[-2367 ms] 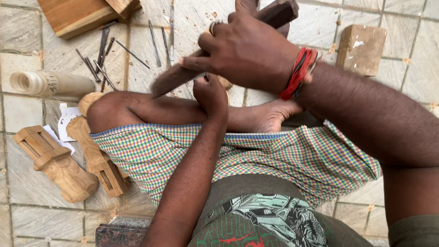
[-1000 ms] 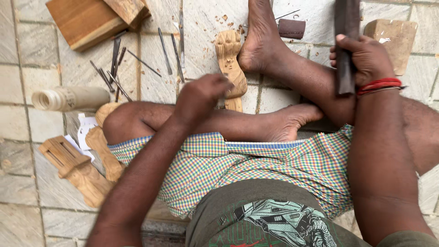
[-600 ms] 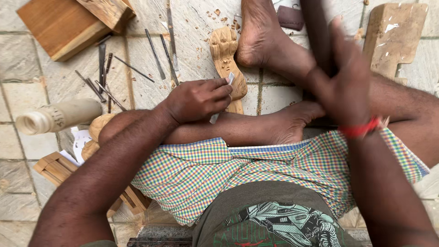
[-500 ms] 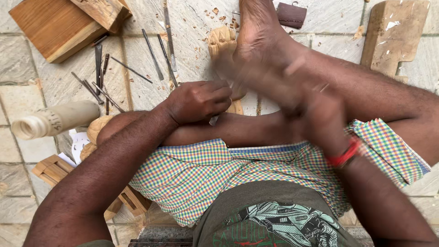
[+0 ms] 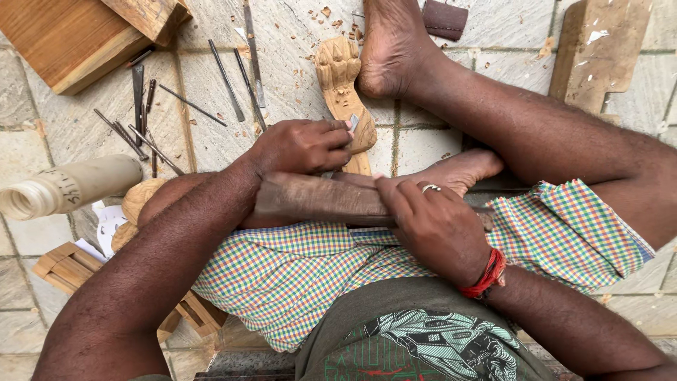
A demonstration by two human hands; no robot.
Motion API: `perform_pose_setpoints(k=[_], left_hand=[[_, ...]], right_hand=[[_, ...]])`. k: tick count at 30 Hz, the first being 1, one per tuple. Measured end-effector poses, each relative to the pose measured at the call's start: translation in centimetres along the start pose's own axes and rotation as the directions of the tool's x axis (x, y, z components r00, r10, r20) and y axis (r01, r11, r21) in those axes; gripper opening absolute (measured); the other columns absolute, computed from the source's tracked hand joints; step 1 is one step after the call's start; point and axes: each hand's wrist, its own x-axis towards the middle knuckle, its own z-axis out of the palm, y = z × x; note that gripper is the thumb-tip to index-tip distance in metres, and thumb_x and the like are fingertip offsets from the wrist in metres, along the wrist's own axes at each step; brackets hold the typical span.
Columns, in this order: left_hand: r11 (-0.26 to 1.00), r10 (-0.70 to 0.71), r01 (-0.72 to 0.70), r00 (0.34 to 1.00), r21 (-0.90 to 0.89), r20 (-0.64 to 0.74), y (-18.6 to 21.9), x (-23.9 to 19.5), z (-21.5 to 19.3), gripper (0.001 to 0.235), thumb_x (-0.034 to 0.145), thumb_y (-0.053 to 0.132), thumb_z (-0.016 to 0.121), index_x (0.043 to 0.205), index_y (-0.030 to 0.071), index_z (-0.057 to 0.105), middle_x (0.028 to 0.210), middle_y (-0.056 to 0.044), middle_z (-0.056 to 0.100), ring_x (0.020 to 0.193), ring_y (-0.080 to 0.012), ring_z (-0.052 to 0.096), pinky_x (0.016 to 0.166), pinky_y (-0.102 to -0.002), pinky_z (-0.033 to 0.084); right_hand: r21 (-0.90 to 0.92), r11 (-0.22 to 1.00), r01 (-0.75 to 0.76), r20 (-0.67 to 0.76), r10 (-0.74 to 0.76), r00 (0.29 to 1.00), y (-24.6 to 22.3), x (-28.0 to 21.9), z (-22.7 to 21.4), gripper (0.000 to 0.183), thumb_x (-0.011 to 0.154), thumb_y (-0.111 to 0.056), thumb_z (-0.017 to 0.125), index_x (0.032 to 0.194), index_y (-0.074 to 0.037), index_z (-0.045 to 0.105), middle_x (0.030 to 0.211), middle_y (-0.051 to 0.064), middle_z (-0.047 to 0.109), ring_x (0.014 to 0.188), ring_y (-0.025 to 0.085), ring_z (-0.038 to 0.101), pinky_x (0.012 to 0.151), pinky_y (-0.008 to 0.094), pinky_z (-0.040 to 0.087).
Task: The person carves a wooden piece using a chisel and a wooden mallet while sitting on the floor. They repeatedly strike the chisel to shape the wood, occasionally adjusting the piece and switching tools.
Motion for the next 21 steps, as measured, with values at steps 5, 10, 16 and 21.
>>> perform_pose_setpoints(k=[5, 10, 16, 21], left_hand=[[0.998, 0.003, -0.006, 0.999, 0.059, 0.054, -0.4, -0.4, 0.9, 0.032, 0.087, 0.025, 0.07, 0.118, 0.018, 0.074, 0.123, -0.002, 0.07, 0.115, -0.0185, 0.068, 0.076, -0.028, 0.064], [0.99, 0.068, -0.066, 0.998, 0.123, -0.013, -1.2, -0.1, 1.4, 0.022, 0.095, 0.025, 0.07, 0.116, 0.021, 0.075, 0.124, -0.001, 0.07, 0.12, -0.0198, 0.067, 0.075, -0.028, 0.064], [0.994, 0.047, -0.04, 0.997, 0.105, -0.057, -1.2, -0.3, 1.6, 0.021, 0.092, 0.021, 0.068, 0.112, 0.023, 0.075, 0.126, 0.003, 0.07, 0.122, -0.0189, 0.068, 0.076, -0.027, 0.064], [0.994, 0.02, -0.015, 0.998, 0.105, -0.053, -1.3, 0.1, 0.6, 0.021, 0.092, 0.021, 0.067, 0.112, 0.023, 0.075, 0.123, 0.002, 0.071, 0.118, -0.018, 0.07, 0.074, -0.028, 0.064]], right_hand=[[0.074, 0.996, 0.042, -0.071, -0.037, 0.997, -0.4, -0.5, -0.4, 0.067, 0.075, -0.019, 0.073, 0.137, 0.0, 0.056, 0.094, 0.01, 0.065, 0.074, 0.024, 0.065, 0.069, 0.039, 0.054], [-0.015, 1.0, -0.022, 0.034, 0.022, 0.999, 0.1, -0.3, -0.2, 0.061, 0.081, -0.017, 0.071, 0.137, 0.002, 0.057, 0.089, 0.009, 0.063, 0.068, 0.022, 0.064, 0.069, 0.039, 0.055], [-0.01, 0.998, 0.058, -0.042, -0.058, 0.997, 0.1, -0.6, 0.2, 0.058, 0.082, -0.013, 0.069, 0.137, 0.0, 0.058, 0.092, 0.008, 0.064, 0.072, 0.022, 0.065, 0.068, 0.038, 0.054], [0.097, 0.995, 0.022, -0.046, -0.018, 0.999, 0.6, -0.5, 0.1, 0.071, 0.069, -0.026, 0.073, 0.133, 0.0, 0.058, 0.091, 0.011, 0.064, 0.072, 0.027, 0.065, 0.067, 0.041, 0.053]])
